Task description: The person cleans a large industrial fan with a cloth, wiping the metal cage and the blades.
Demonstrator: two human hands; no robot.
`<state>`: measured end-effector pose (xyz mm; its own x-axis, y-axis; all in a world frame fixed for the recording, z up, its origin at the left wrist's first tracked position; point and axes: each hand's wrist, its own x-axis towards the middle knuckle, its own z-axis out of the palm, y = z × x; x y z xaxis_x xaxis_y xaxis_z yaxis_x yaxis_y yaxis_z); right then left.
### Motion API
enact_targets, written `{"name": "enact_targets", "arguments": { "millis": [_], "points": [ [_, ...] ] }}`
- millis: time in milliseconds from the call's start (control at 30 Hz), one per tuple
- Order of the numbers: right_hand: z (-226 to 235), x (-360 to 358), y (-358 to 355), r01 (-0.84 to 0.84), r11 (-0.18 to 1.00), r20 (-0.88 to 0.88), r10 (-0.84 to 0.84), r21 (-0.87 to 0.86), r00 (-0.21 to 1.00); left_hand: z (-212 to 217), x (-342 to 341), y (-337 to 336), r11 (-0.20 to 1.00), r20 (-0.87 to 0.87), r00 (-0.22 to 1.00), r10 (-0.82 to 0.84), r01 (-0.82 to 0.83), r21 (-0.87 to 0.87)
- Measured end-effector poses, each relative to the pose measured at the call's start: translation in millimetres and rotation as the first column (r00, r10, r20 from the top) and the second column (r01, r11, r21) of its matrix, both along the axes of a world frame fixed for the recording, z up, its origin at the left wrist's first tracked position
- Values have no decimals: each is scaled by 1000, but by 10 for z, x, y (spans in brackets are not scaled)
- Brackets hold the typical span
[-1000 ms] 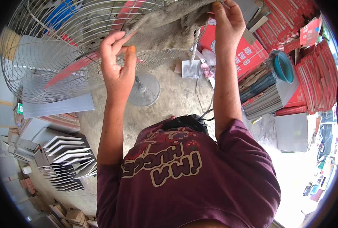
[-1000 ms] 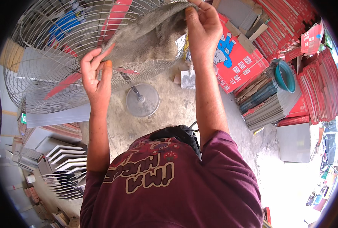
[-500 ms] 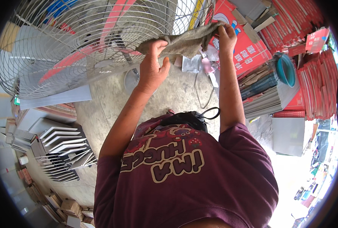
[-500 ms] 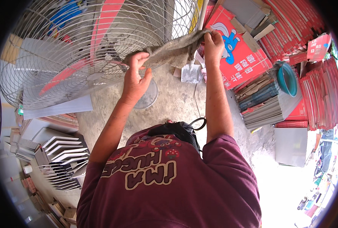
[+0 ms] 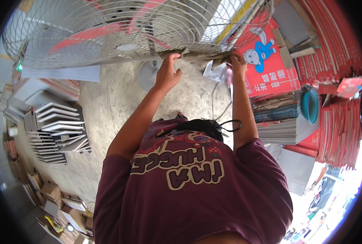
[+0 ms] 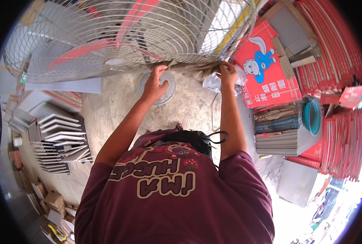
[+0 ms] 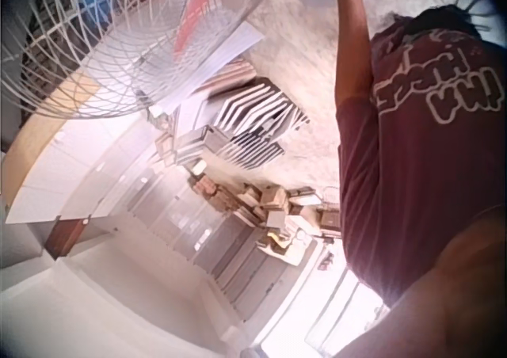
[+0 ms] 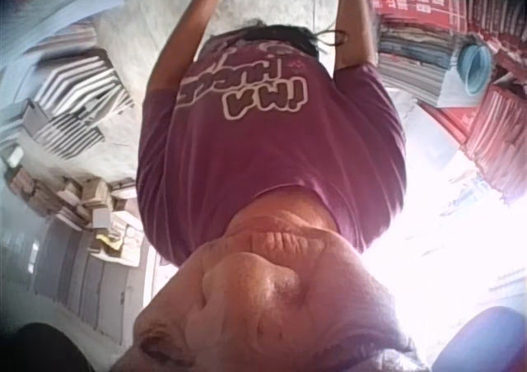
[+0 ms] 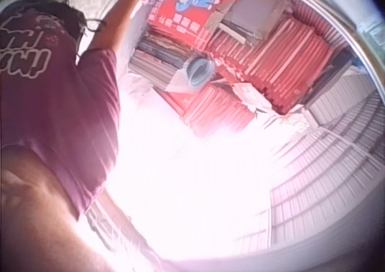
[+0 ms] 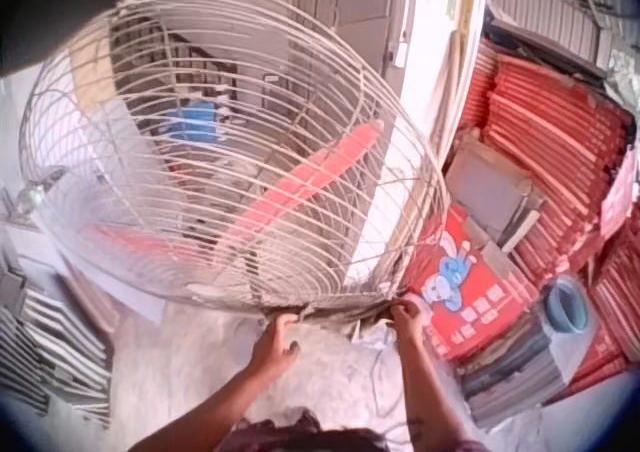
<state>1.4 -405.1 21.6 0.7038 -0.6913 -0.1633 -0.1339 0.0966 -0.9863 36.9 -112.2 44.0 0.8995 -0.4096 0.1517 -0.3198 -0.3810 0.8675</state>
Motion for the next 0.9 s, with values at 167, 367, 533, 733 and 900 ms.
{"name": "enact_targets", "arguments": {
  "millis": [167, 367, 533, 733, 900],
  "points": [
    [-130, 47, 270, -99, 985, -78, 110, 140, 991, -209, 84, 225, 992, -93, 989, 111, -116, -57],
    [-254, 100, 713, -254, 936, -98, 284, 243, 954, -684, 294, 576, 896, -301, 930, 211, -308, -320],
    [-318, 122, 950, -380, 904, -206, 417, 194, 885, -435, 241, 777, 747, -637, 736, 230, -553, -369],
    [-282, 211, 1228, -488, 862, -204, 507, 138, 838, -471, 230, 1069, 596, -736, 663, 136, -649, -474],
    [-156, 234, 1543, -535, 842, -231, 535, 69, 812, -693, 391, 1324, 504, -764, 641, 75, -685, -526]
  ]
}}
